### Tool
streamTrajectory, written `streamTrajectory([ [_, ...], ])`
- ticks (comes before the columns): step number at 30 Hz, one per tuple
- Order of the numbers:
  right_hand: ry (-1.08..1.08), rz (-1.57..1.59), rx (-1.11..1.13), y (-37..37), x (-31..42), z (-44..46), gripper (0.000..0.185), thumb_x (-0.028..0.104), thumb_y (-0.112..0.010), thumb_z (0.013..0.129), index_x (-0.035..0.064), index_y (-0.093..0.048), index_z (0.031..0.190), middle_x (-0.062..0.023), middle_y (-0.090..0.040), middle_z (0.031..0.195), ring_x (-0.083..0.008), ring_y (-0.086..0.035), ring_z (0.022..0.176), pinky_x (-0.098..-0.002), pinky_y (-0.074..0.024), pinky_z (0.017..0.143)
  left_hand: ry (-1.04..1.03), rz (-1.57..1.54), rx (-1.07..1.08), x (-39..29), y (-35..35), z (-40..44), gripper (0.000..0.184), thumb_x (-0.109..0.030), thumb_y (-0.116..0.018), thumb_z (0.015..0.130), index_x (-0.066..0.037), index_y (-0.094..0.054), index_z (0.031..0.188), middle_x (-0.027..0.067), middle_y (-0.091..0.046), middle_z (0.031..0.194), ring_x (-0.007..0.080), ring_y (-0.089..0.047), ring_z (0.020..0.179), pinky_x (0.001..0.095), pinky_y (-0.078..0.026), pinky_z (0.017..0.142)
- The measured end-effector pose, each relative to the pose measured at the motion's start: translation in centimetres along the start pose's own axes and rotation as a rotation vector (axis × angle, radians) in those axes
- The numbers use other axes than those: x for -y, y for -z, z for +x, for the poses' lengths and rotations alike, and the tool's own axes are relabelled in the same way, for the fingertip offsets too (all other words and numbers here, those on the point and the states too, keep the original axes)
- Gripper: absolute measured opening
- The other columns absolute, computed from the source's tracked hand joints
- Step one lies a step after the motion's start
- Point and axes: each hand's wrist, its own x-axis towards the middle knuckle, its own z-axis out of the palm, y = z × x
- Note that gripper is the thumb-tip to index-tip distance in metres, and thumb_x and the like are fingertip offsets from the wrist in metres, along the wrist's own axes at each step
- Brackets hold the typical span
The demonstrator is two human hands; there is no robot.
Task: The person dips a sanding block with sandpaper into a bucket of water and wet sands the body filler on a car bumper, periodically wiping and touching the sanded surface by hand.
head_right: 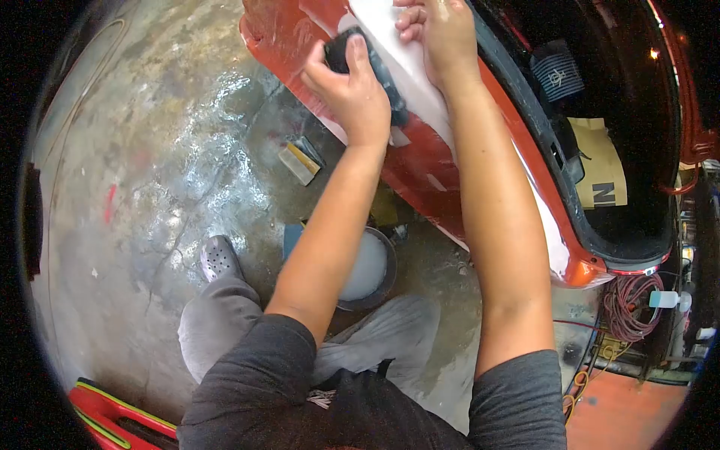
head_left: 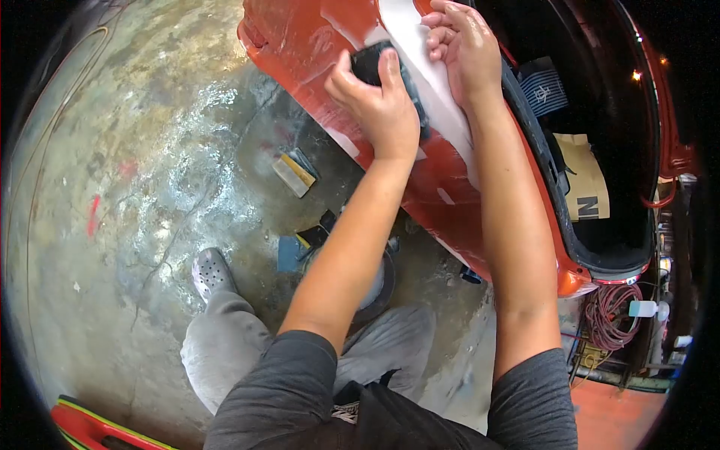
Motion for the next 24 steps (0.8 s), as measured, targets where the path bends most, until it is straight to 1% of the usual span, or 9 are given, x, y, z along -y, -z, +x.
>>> streamTrajectory([
  [2, 0.004, 0.002, 0.015, 0.1, -0.1, 0.0, 0.026, 0.026, -0.058, 0.104, 0.0038, -0.061, 0.116, -0.0058, -0.065, 0.089, -0.0102, -0.061, 0.061, -0.0231, -0.0475, 0.049, -0.079, -0.051, -0.045, 0.2, -1.1, 5.0, 0.054, -0.029, -0.07, 0.099, 0.007, -0.045, 0.132, 0.0278, -0.046, 0.125, 0.0437, -0.045, 0.121, 0.0538, -0.038, 0.104],
  [4, 0.011, -0.029, 0.013, 0.2, -0.3, -0.5, 0.027, 0.027, -0.059, 0.104, 0.003, -0.061, 0.116, -0.0059, -0.066, 0.089, -0.0099, -0.061, 0.061, -0.0225, -0.0473, 0.049, -0.007, 0.036, -0.142, -2.3, -1.5, 10.1, 0.045, -0.033, -0.068, 0.099, 0.012, -0.064, 0.099, 0.0283, -0.067, 0.091, 0.0432, -0.065, 0.092, 0.0494, -0.049, 0.085],
  [6, 0.03, -0.04, 0.014, -0.3, 0.0, -0.3, 0.027, 0.027, -0.059, 0.104, 0.0027, -0.061, 0.116, -0.0059, -0.066, 0.089, -0.0098, -0.061, 0.062, -0.0222, -0.0474, 0.05, -0.032, 0.005, -0.072, -0.1, -1.8, 8.2, 0.053, -0.028, -0.069, 0.099, 0.006, -0.045, 0.132, 0.0278, -0.046, 0.125, 0.0441, -0.046, 0.118, 0.0541, -0.038, 0.103],
  [10, 0.023, -0.062, 0.014, -0.2, 0.1, -0.6, 0.027, 0.027, -0.058, 0.104, 0.0022, -0.061, 0.116, -0.0067, -0.066, 0.092, -0.0102, -0.062, 0.066, -0.0224, -0.0485, 0.053, 0.062, -0.032, 0.017, -0.5, 0.4, -2.4, 0.06, -0.028, -0.071, 0.098, 0.004, -0.041, 0.14, 0.0258, -0.044, 0.129, 0.0449, -0.044, 0.121, 0.0536, -0.038, 0.106],
  [14, 0.054, -0.058, 0.017, -0.3, -0.3, -1.1, 0.026, 0.024, -0.056, 0.106, 0.0014, -0.062, 0.117, -0.0079, -0.068, 0.103, -0.0134, -0.065, 0.084, -0.0273, -0.0532, 0.073, 0.057, -0.094, -0.05, -0.3, -1.5, 5.3, 0.058, -0.03, -0.07, 0.099, 0.005, -0.043, 0.135, 0.0286, -0.045, 0.131, 0.0445, -0.043, 0.125, 0.0519, -0.036, 0.107],
  [16, 0.12, -0.014, 0.053, -0.4, -0.8, -0.4, 0.026, 0.022, -0.054, 0.106, 0.0005, -0.063, 0.118, -0.0082, -0.068, 0.109, -0.0149, -0.065, 0.095, -0.0302, -0.0528, 0.086, -0.08, 0.092, -0.264, -1.2, -2.4, 9.0, 0.046, -0.033, -0.069, 0.098, 0.013, -0.063, 0.099, 0.0295, -0.067, 0.093, 0.0438, -0.064, 0.091, 0.0485, -0.048, 0.085],
  [19, 0.122, 0.006, 0.092, -0.8, -0.5, -0.4, 0.027, 0.021, -0.053, 0.106, -0.0006, -0.064, 0.119, -0.0082, -0.068, 0.112, -0.0155, -0.063, 0.105, -0.0321, -0.0481, 0.098, -0.059, -0.056, -0.084, 0.4, -1.7, 2.9, 0.059, -0.03, -0.069, 0.099, 0.006, -0.041, 0.138, 0.0285, -0.045, 0.13, 0.0448, -0.043, 0.124, 0.0528, -0.036, 0.106],
  [22, 0.132, -0.057, 0.102, -0.7, -0.4, -0.8, 0.028, 0.021, -0.054, 0.106, -0.0014, -0.064, 0.118, -0.0087, -0.068, 0.112, -0.0157, -0.063, 0.105, -0.031, -0.0483, 0.098, 0.046, 0.024, 0.009, -1.1, 0.2, -3.5, 0.062, -0.03, -0.069, 0.1, 0.006, -0.039, 0.142, 0.0272, -0.044, 0.129, 0.045, -0.043, 0.124, 0.0552, -0.035, 0.108],
  [24, 0.15, -0.086, 0.11, -0.6, -0.6, -0.3, 0.027, 0.021, -0.054, 0.106, -0.0013, -0.065, 0.117, -0.0089, -0.068, 0.112, -0.0159, -0.063, 0.104, -0.0312, -0.0482, 0.098, -0.036, -0.044, -0.045, -0.5, -0.8, -0.7, 0.062, -0.032, -0.069, 0.1, 0.005, -0.041, 0.14, 0.026, -0.045, 0.127, 0.0437, -0.043, 0.121, 0.0544, -0.035, 0.106],
])
